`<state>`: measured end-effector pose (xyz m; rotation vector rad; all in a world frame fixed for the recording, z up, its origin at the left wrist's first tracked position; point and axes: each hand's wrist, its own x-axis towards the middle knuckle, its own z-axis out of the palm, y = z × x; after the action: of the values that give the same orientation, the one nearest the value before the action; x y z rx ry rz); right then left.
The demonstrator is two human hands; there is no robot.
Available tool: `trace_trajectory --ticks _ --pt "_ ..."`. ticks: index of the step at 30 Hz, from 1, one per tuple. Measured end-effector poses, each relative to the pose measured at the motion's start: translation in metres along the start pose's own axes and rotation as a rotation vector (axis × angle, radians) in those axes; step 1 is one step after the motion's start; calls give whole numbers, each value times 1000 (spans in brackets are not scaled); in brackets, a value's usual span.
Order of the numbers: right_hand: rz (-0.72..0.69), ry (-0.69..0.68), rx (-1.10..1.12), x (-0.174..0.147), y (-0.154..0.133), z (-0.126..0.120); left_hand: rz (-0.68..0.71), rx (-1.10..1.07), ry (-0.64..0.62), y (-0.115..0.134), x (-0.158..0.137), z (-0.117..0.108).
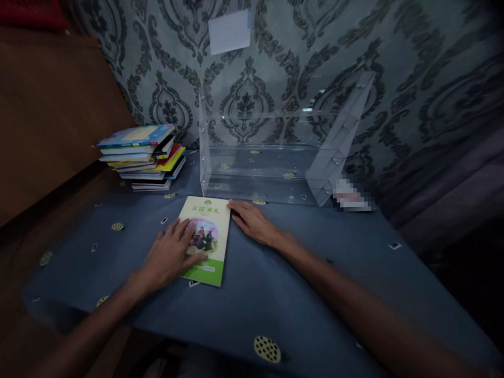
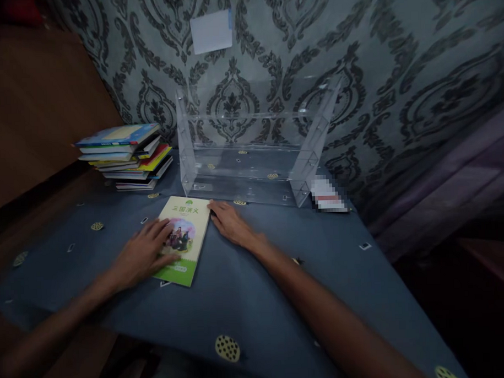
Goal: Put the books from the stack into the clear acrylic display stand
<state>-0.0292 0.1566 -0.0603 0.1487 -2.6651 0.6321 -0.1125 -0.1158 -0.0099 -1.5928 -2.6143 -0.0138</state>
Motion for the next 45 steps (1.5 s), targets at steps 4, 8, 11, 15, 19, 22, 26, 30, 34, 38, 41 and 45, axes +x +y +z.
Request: trace_trajectory --ticks 4,8,11,15,19,22,26,30,34,38,41,45 --pt "-2 15 1 -1 1 2 276 -105 -78 -27 -20 10" --pt "-7 4 5 0 3 3 304 -116 -38 -36 -22 22" --pt "5 8 4 0 4 4 306 -112 -17 -36 -19 29" --pt "12 1 -11 -1 6 5 305 -94 -3 -37 -15 31" --pt "15 -3 -28 0 7 7 319 -101 -41 -38 -13 22" --pt "24 -12 -32 0 6 7 303 -103 -79 -35 -12 9" --pt "28 -32 -49 -3 -2 5 324 -112 -112 -24 -12 -5" --pt "2 -53 -27 -18 -20 4 403 -138 -17 -7 -14 -3" --pt "-39 -62 47 -44 -47 3 436 -148 85 4 -14 6" --pt "-78 -52 176 -65 -73 -2 456 -169 175 5 -15 10" --pt "-27 -41 280 -70 -85 -6 462 -193 233 4 -16 10" --pt "30 -22 347 -68 -93 -11 432 -211 235 3 -17 11"
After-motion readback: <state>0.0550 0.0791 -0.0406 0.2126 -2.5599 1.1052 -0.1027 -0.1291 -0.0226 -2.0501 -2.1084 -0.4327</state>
